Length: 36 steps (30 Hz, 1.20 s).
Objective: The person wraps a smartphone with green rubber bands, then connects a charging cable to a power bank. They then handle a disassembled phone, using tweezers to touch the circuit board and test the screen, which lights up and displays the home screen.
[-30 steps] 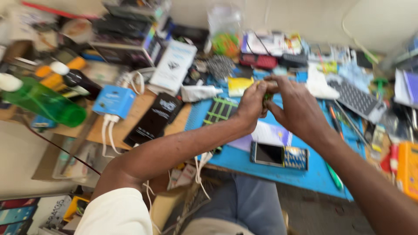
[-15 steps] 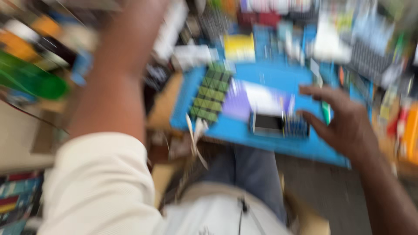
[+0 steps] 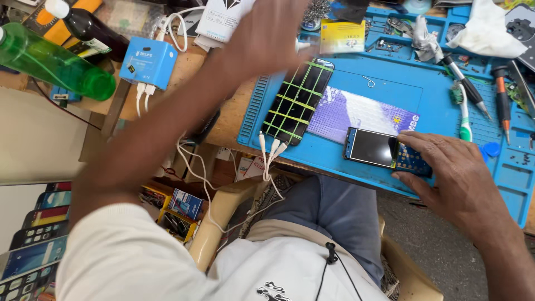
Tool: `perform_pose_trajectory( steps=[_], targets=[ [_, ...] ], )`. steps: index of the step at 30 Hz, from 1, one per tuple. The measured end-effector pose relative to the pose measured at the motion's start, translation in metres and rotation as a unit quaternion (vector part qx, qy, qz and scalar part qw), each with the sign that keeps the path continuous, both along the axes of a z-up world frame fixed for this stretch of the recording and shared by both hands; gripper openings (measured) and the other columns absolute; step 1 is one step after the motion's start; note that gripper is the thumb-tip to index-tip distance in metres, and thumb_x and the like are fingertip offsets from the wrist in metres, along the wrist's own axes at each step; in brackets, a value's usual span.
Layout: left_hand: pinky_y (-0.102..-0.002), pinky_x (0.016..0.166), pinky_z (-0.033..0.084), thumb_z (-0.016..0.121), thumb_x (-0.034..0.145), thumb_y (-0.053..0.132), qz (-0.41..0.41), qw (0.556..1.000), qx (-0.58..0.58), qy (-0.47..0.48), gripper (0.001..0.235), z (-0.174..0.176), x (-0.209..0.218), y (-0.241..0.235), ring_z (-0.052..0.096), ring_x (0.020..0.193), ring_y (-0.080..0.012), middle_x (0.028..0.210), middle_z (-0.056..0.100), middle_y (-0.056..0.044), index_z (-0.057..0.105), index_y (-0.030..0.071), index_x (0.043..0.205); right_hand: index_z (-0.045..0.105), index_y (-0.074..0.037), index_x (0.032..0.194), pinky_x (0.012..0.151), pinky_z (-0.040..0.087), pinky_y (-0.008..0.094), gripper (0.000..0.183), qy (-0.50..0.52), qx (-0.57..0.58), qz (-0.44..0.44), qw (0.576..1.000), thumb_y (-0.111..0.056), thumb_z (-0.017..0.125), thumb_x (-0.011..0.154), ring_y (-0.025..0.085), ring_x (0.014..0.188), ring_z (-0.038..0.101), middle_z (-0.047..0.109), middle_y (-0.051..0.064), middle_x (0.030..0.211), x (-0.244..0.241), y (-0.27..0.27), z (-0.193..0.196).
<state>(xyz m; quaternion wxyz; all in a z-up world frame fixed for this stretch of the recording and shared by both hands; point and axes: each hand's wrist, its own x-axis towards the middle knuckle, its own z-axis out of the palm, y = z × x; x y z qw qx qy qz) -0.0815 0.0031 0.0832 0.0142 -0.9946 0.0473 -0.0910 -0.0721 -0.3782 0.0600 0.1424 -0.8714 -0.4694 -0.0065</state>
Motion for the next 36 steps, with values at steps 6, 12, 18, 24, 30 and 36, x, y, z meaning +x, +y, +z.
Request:
perform_pose_trajectory(
  steps=[6,12,18,24,30,36],
  targets=[
    [-0.054,0.095,0.047,0.083,0.077,0.064,0.057,0.986,-0.157,0.020,0.109,-0.029,-0.104,-0.055,0.050,0.110,-0.0405,0.117,0.049,-0.024,0.032,-0.001,0.147,0.068,-0.008,0.129,0.098,0.051,0.045,0.069,0.004,0.071,-0.040,0.997,-0.023,0.090,0.066,0.029,0.111,0.069,0.073,0.013,0.116,0.004,-0.006,-0.003],
    [-0.055,0.097,0.044,0.085,0.076,0.046,0.116,0.975,-0.189,-0.015,0.108,-0.033,-0.106,-0.072,0.047,0.112,-0.0415,0.123,0.046,-0.026,0.024,0.000,0.153,0.066,-0.004,0.134,0.107,0.051,0.043,0.062,-0.034,0.169,-0.113,0.979,-0.019,0.092,0.080,0.028,0.114,0.067,0.072,0.013,0.123,-0.011,0.017,-0.003],
    [-0.061,0.109,0.037,0.086,0.068,0.036,0.123,0.961,-0.241,-0.046,0.111,-0.041,-0.103,-0.067,0.050,0.117,-0.0411,0.129,0.049,-0.027,0.023,0.000,0.152,0.067,-0.001,0.133,0.104,0.052,0.043,0.062,-0.038,0.176,-0.138,0.974,-0.023,0.093,0.082,0.031,0.110,0.067,0.072,0.014,0.123,-0.016,0.026,-0.034],
    [-0.051,0.108,0.048,0.084,0.070,0.034,0.122,0.859,-0.496,0.044,0.103,-0.034,-0.129,-0.025,0.057,0.122,-0.0361,0.133,0.060,-0.022,0.032,0.007,0.155,0.064,0.001,0.132,0.103,0.053,0.038,0.060,-0.072,0.168,-0.127,0.975,-0.028,0.089,0.085,0.029,0.109,0.067,0.073,0.014,0.122,-0.009,0.015,-0.061],
    [-0.048,0.109,0.049,0.085,0.071,0.033,0.104,0.756,-0.645,0.037,0.104,-0.016,-0.162,0.015,0.058,0.129,-0.0348,0.141,0.058,-0.021,0.032,0.008,0.157,0.068,-0.001,0.136,0.098,0.054,0.037,0.063,-0.061,0.170,-0.135,0.974,-0.031,0.088,0.084,0.028,0.105,0.070,0.073,0.015,0.117,0.002,0.017,-0.071],
    [-0.054,0.103,0.054,0.093,0.070,0.032,0.198,0.938,-0.268,-0.096,0.106,0.022,-0.128,0.130,0.063,0.123,-0.0368,0.130,0.064,-0.019,0.029,0.012,0.152,0.070,-0.001,0.135,0.099,0.054,0.039,0.063,-0.059,0.154,-0.163,0.973,-0.030,0.090,0.083,0.030,0.107,0.068,0.074,0.015,0.118,-0.010,0.018,-0.061]
  ],
)
